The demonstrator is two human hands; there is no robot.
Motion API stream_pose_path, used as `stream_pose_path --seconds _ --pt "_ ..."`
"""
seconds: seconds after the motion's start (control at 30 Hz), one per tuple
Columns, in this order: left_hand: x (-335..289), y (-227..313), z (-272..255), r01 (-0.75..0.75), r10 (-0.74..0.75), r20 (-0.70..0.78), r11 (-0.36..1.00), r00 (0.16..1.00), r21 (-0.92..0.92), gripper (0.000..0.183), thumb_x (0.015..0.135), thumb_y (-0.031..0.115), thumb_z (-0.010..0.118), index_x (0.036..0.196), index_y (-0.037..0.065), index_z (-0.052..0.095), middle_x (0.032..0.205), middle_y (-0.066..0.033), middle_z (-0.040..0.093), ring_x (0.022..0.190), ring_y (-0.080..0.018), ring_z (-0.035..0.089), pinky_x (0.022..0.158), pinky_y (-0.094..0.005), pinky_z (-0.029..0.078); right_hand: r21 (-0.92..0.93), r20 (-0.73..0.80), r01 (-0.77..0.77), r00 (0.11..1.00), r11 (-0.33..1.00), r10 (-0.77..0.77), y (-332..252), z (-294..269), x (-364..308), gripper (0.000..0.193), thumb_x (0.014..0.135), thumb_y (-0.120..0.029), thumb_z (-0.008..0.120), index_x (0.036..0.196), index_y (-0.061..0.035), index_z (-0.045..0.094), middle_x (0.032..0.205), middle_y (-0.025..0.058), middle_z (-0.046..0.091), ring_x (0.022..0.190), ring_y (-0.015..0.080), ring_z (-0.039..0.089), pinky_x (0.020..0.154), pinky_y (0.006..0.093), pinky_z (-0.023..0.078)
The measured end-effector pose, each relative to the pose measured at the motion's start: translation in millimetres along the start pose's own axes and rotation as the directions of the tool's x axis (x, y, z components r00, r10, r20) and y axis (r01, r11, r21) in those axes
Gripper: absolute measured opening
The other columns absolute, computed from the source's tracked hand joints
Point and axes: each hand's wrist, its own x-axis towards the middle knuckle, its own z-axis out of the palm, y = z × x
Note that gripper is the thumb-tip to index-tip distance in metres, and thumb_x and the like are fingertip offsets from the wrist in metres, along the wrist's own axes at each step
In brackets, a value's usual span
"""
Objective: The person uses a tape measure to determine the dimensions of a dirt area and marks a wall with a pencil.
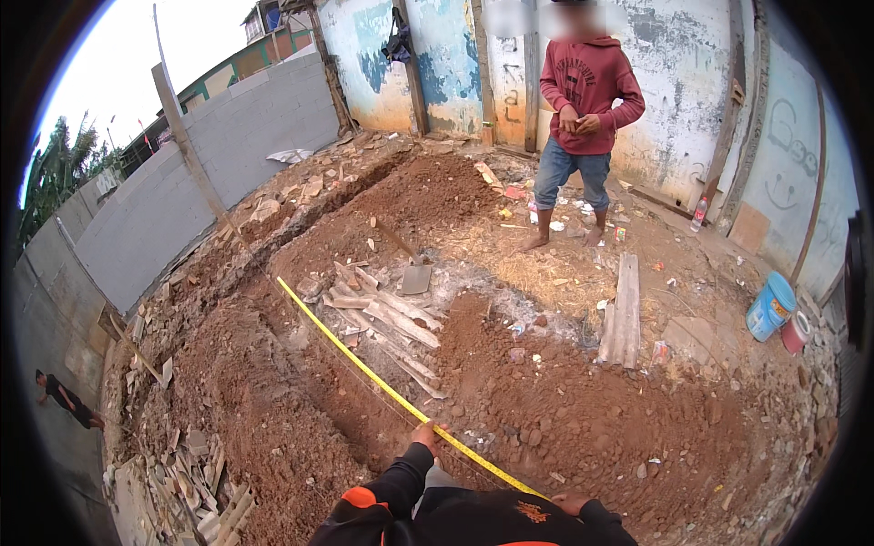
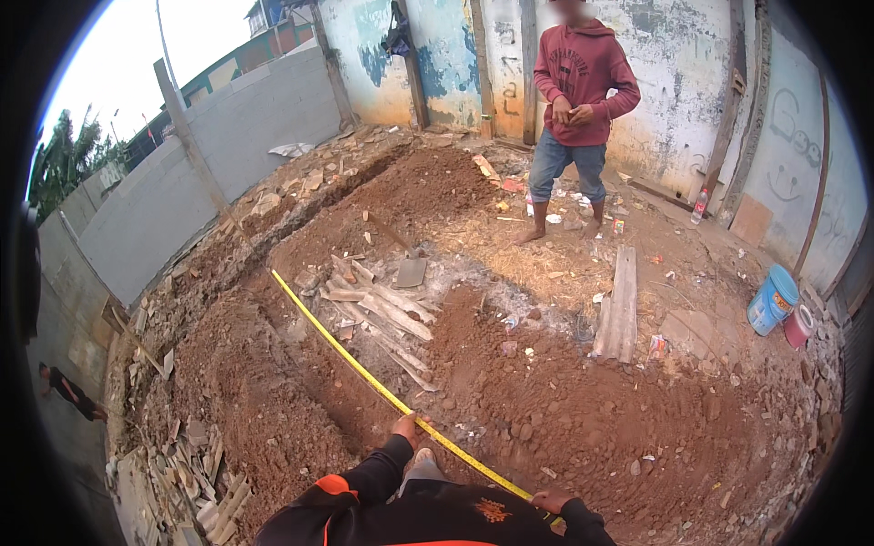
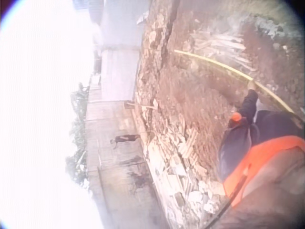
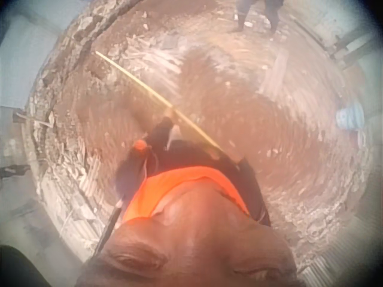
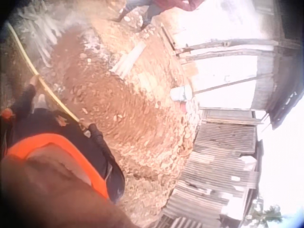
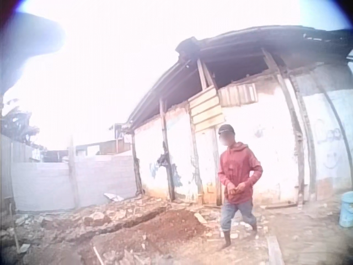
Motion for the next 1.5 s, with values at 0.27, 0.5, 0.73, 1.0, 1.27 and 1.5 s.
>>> stream_pose_path --seconds 0.27,0.5,0.73,1.0,1.27,1.5 --pt "35 60 -20 -0.055 0.051 -0.058 0.995 0.997 -0.084 0.022 0.101 0.023 0.042 0.111 0.004 0.047 0.093 -0.0146 0.067 0.083 -0.0285 0.067 0.078 -0.0432 0.056 0.159 -0.064 -0.153 0.984 0.975 0.165 3 -7 -57 0.042 0.093 -0.044 0.054 0.115 -0.0097 0.066 0.106 0.0089 0.066 0.089 0.0206 0.063 0.079 0.034 0.048" --pt "54 106 -58 -0.112 0.092 -0.211 0.99 0.973 -0.082 0.026 0.099 0.021 0.046 0.116 0.002 0.049 0.091 -0.0151 0.068 0.074 -0.0262 0.067 0.062 -0.0399 0.056 0.044 -0.061 -0.17 0.983 0.985 0.172 -83 -17 -53 0.041 0.092 -0.042 0.055 0.112 -0.0083 0.066 0.1 0.0089 0.065 0.086 0.0196 0.062 0.077 0.0334 0.047" --pt "77 163 -91 -0.207 0.185 -0.254 0.976 0.949 -0.062 0.03 0.098 0.017 0.046 0.121 -0.003 0.048 0.087 -0.0161 0.068 0.068 -0.0254 0.067 0.059 -0.0387 0.056 -0.003 -0.049 -0.151 0.987 0.989 0.151 -114 -18 -41 0.04 0.091 -0.041 0.056 0.108 -0.0068 0.067 0.094 0.0089 0.065 0.083 0.0186 0.061 0.075 0.0327 0.047" --pt "82 196 -92 -0.266 0.237 -0.276 0.961 0.931 -0.071 0.022 0.097 0.014 0.046 0.112 -0.001 0.049 0.088 -0.0143 0.066 0.068 -0.0258 0.066 0.061 -0.0391 0.056 -0.017 -0.059 -0.15 0.987 0.989 0.148 -126 -16 -35 0.038 0.09 -0.039 0.057 0.105 -0.0051 0.068 0.087 0.0088 0.064 0.079 0.0174 0.061 0.073 0.0319 0.047" --pt "68 201 -77 -0.264 0.226 -0.258 0.957 0.939 -0.122 0.022 0.099 0.017 0.046 0.112 0.0 0.05 0.088 -0.0129 0.065 0.071 -0.024 0.065 0.065 -0.0389 0.056 -0.045 -0.057 -0.084 0.995 0.995 0.082 -144 -12 -14 0.037 0.089 -0.037 0.059 0.101 -0.0035 0.068 0.08 0.0088 0.064 0.076 0.0163 0.06 0.07 0.0311 0.047" --pt "67 201 -89 -0.266 0.23 -0.233 0.955 0.945 -0.134 0.023 0.099 0.015 0.046 0.116 0.0 0.05 0.089 -0.0128 0.065 0.071 -0.0223 0.066 0.064 -0.037 0.056 0.023 -0.052 -0.064 0.997 0.998 0.065 -184 -7 40 0.037 0.088 -0.036 0.059 0.098 -0.0022 0.069 0.076 0.0094 0.064 0.073 0.0156 0.059 0.068 0.0316 0.046"
